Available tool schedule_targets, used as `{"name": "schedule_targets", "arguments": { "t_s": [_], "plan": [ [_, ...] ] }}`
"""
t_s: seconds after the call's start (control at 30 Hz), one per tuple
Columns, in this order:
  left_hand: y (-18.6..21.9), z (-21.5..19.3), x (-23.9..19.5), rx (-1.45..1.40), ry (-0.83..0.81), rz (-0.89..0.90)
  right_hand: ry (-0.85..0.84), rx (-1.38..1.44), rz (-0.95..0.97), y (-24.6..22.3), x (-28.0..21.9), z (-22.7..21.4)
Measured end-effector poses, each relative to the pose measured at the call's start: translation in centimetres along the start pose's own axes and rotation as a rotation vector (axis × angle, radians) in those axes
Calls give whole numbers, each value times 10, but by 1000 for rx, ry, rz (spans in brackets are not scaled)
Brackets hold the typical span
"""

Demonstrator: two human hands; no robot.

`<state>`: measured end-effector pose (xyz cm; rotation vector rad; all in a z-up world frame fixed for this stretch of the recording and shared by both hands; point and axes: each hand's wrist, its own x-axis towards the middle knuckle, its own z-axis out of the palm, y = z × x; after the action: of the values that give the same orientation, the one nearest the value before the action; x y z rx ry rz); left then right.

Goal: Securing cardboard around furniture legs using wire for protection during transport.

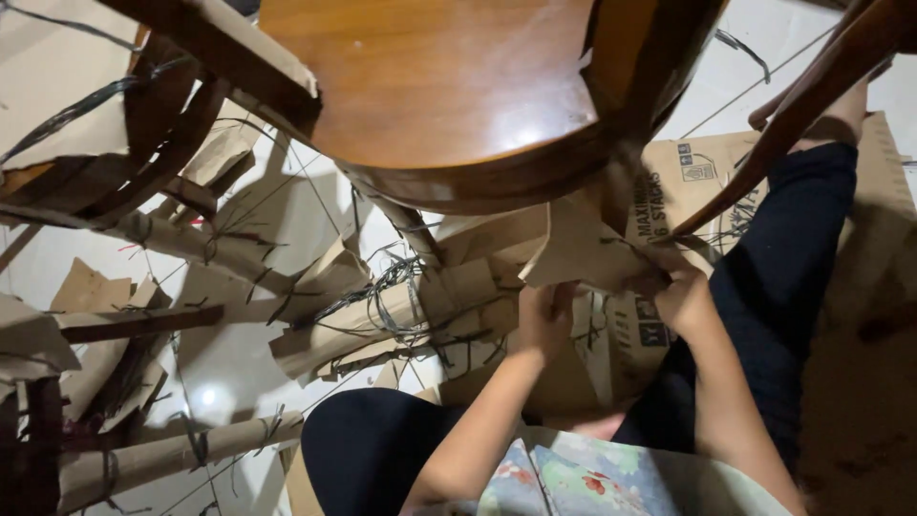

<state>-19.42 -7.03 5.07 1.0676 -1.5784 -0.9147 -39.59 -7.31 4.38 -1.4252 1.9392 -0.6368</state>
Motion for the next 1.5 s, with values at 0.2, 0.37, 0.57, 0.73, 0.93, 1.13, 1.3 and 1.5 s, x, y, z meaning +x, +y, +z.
{"name": "schedule_targets", "arguments": {
  "t_s": [0.2,0.37,0.57,0.73,0.93,1.13,1.3,1.5],
  "plan": [
    [12,6,11,122,-178,23,-88,190,174,70,34,28],
    [-10,16,27,54,-24,135,-33,-25,138,100,52,68],
    [-50,38,62,-18,107,106,466,241,-97,69,55,83],
    [-112,55,55,-157,-32,-3,204,1472,191,19,48,66],
    [-84,52,63,-251,-147,-255,52,849,-271,11,48,63],
    [-72,44,46,-180,-43,-278,445,744,477,108,125,179],
    [-95,5,10,-227,19,-294,173,1132,364,170,148,258],
    [-65,-30,4,-305,18,-219,327,715,-352,-99,-60,94]
  ]
}}
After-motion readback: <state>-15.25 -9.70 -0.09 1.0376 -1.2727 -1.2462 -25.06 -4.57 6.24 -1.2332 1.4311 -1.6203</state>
